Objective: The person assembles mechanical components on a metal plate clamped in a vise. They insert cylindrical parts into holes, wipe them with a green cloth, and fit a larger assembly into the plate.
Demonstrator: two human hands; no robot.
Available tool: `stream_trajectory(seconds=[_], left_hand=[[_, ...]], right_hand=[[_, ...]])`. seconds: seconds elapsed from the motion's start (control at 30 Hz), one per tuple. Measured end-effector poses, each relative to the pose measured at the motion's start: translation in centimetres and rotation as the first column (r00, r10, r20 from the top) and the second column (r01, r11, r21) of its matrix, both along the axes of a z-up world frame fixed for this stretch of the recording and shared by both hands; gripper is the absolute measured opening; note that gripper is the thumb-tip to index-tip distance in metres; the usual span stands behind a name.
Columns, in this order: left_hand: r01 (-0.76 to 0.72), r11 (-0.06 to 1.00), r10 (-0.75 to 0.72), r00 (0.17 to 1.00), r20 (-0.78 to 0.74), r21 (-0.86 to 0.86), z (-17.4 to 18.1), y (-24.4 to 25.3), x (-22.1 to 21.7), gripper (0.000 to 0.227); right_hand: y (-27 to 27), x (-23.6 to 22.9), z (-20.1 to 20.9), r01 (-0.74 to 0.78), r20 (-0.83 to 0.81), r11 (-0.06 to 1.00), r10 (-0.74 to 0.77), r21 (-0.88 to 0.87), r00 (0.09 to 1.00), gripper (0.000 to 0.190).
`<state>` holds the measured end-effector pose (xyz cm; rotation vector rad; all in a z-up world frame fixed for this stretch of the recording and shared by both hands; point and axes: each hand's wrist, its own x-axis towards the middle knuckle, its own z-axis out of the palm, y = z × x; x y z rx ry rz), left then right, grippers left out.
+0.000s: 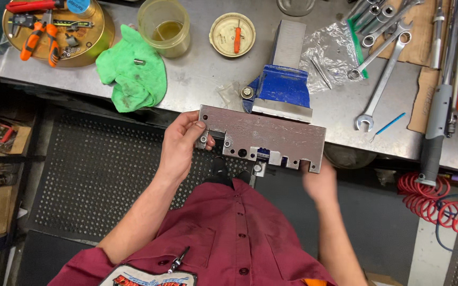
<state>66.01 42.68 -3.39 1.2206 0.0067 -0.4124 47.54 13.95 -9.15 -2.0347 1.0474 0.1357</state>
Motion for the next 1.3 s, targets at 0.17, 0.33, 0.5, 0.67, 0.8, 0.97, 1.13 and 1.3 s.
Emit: stream_trajectory(seconds=[0.17,0.33,0.5,0.67,0.8,0.97,1.13,1.3], left_hand=[[0.003,1.000,-0.003,1.000,0.012,-0.001,-0.5,0.2,-0.7,0.032],[0.129,0.991,-0.130,0.990,0.057,0.018,-0.8,0.9,-0.4,0.040],[0.226,0.974,-0.226,0.974,0.014,0.009,-0.4,2.0,0.3,0.044],[0.334,0.942,-0.334,0.942,-0.010,-0.014,-0.5,3.9,1.7,0.048],[0.407,0.914,-0.407,0.913,0.032,-0.002,-0.3,4.9,2.6,0.051],[0.522,0.851,-0.525,0.849,0.063,0.054,-0.7,6.9,3.6,0.054],[0.481,0.851,-0.512,0.849,0.128,0.212,-9.6,7.8,3.4,0.046],[0.721,0.289,-0.870,0.472,-0.141,0.630,-23.5,5.0,0.0,0.052]], right_hand=[[7.8,-2.6,-10.2,-0.284,-0.228,0.951,0.306,0.126,0.924,0.061],[11.0,-1.1,-13.8,-0.265,-0.285,0.954,0.294,0.138,0.912,0.055],[15.1,3.5,-9.7,-0.282,-0.105,0.863,0.355,0.418,0.929,0.053],[17.6,3.4,-15.2,-0.024,0.012,0.911,0.021,0.412,1.000,0.034],[20.0,2.4,-16.6,0.238,-0.045,0.940,-0.235,0.245,0.971,0.032],[21.8,4.6,-11.9,0.352,0.044,0.904,-0.373,0.243,0.927,0.028],[22.9,5.7,-8.9,0.423,0.104,0.872,-0.457,0.245,0.883,0.021],[21.9,3.9,-12.6,0.402,0.103,0.872,-0.444,0.278,0.890,0.022]])
